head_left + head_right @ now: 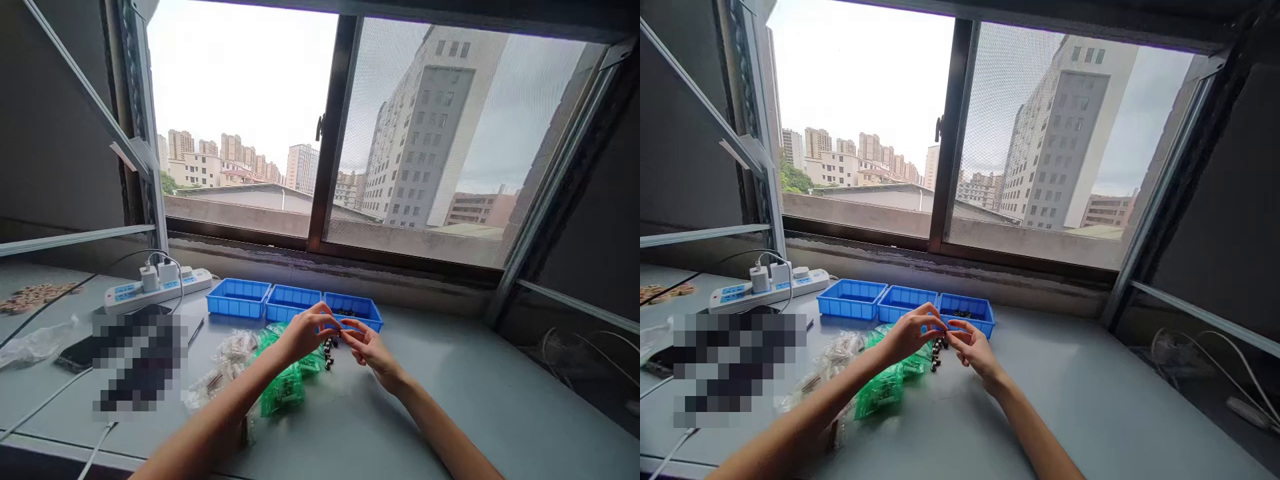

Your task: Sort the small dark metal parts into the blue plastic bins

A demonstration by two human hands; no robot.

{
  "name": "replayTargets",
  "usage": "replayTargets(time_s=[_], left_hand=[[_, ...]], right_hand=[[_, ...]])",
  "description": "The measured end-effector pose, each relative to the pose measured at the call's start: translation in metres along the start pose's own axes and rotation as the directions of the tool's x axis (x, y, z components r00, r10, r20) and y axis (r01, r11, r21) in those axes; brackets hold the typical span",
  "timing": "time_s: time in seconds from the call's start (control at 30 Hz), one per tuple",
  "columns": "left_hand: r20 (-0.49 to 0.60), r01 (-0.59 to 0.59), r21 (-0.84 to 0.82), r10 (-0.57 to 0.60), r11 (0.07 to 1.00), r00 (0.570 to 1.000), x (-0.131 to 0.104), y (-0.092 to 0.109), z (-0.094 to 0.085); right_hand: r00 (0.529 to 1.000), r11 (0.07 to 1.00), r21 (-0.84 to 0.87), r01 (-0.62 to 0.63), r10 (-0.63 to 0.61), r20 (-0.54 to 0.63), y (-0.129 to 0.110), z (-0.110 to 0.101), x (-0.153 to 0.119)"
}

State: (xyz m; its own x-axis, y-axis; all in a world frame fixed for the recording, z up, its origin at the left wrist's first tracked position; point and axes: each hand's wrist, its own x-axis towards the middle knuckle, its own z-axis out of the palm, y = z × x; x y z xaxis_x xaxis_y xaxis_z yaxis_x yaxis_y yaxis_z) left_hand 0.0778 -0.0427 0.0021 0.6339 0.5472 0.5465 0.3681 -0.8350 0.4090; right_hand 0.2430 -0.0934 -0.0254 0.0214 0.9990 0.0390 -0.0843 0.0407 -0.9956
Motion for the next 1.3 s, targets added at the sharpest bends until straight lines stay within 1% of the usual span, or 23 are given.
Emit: replayTargets(time_s=[0.13,0.27,0.37,0.43,0.53,0.6,0.67,0.73,0.8,0.87,0.93,1.0,1.03,1.1,1.2,1.23,1.3], left_hand=[[-0.009,0.017,-0.027,-0.017,0.999,1.000,-0.001,-0.001,0.000],[-0.019,0.031,-0.022,-0.032,0.999,0.999,0.000,-0.001,-0.002],[-0.001,0.055,0.008,-0.055,0.998,0.999,0.000,0.000,-0.003],[0.041,0.081,0.048,-0.083,0.996,0.996,0.000,0.002,-0.004],[0.167,0.109,0.129,-0.130,0.986,0.977,-0.001,0.003,-0.004],[0.249,0.104,0.179,-0.147,0.978,0.957,-0.001,0.004,-0.004],[0.281,0.108,0.213,-0.167,0.971,0.945,0.000,0.004,-0.004],[0.248,0.118,0.225,-0.174,0.967,0.953,0.002,0.005,-0.004],[0.229,0.132,0.220,-0.182,0.967,0.956,0.003,0.007,-0.004],[0.227,0.152,0.219,-0.201,0.964,0.953,0.004,0.009,-0.004],[0.239,0.125,0.238,-0.183,0.963,0.954,0.005,0.011,-0.004],[0.259,0.079,0.270,-0.151,0.960,0.954,0.004,0.012,-0.004],[0.267,0.060,0.289,-0.140,0.956,0.954,0.004,0.013,-0.004],[0.269,0.038,0.330,-0.133,0.943,0.954,0.003,0.014,-0.004],[0.252,0.033,0.402,-0.145,0.915,0.957,0.003,0.016,-0.003],[0.246,0.033,0.422,-0.149,0.906,0.958,0.002,0.017,-0.003],[0.229,0.035,0.451,-0.154,0.892,0.961,0.003,0.017,-0.002]], right_hand=[[1.000,0.998,0.056,-0.023,0.024,-0.018,-0.001,0.004,0.002],[1.000,0.995,0.099,-0.002,0.004,-0.018,-0.007,0.010,-0.001],[0.999,0.991,0.132,0.006,0.000,-0.047,-0.008,0.011,-0.002],[0.997,0.990,0.139,0.004,0.007,-0.074,-0.008,0.008,-0.002],[0.995,0.993,0.117,0.029,-0.018,-0.098,-0.008,0.000,0.001],[0.992,0.995,0.080,0.055,-0.046,-0.117,-0.007,-0.008,0.004],[0.987,0.997,0.019,0.069,-0.066,-0.149,-0.006,-0.016,0.007],[0.972,0.993,-0.077,0.095,-0.109,-0.206,-0.005,-0.022,0.008],[0.932,0.965,-0.209,0.156,-0.214,-0.293,-0.004,-0.027,0.008],[0.903,0.942,-0.287,0.171,-0.267,-0.338,-0.005,-0.028,0.005],[0.865,0.862,-0.458,0.217,-0.387,-0.319,-0.006,-0.028,0.002],[0.836,0.785,-0.565,0.255,-0.472,-0.279,-0.006,-0.027,0.000],[0.827,0.762,-0.593,0.261,-0.493,-0.270,-0.006,-0.027,-0.001],[0.807,0.745,-0.619,0.249,-0.513,-0.293,-0.006,-0.027,0.001],[0.767,0.768,-0.606,0.205,-0.511,-0.388,-0.008,-0.030,0.004],[0.768,0.787,-0.583,0.201,-0.496,-0.405,-0.009,-0.031,0.005],[0.809,0.830,-0.517,0.209,-0.444,-0.385,-0.014,-0.032,0.006]])
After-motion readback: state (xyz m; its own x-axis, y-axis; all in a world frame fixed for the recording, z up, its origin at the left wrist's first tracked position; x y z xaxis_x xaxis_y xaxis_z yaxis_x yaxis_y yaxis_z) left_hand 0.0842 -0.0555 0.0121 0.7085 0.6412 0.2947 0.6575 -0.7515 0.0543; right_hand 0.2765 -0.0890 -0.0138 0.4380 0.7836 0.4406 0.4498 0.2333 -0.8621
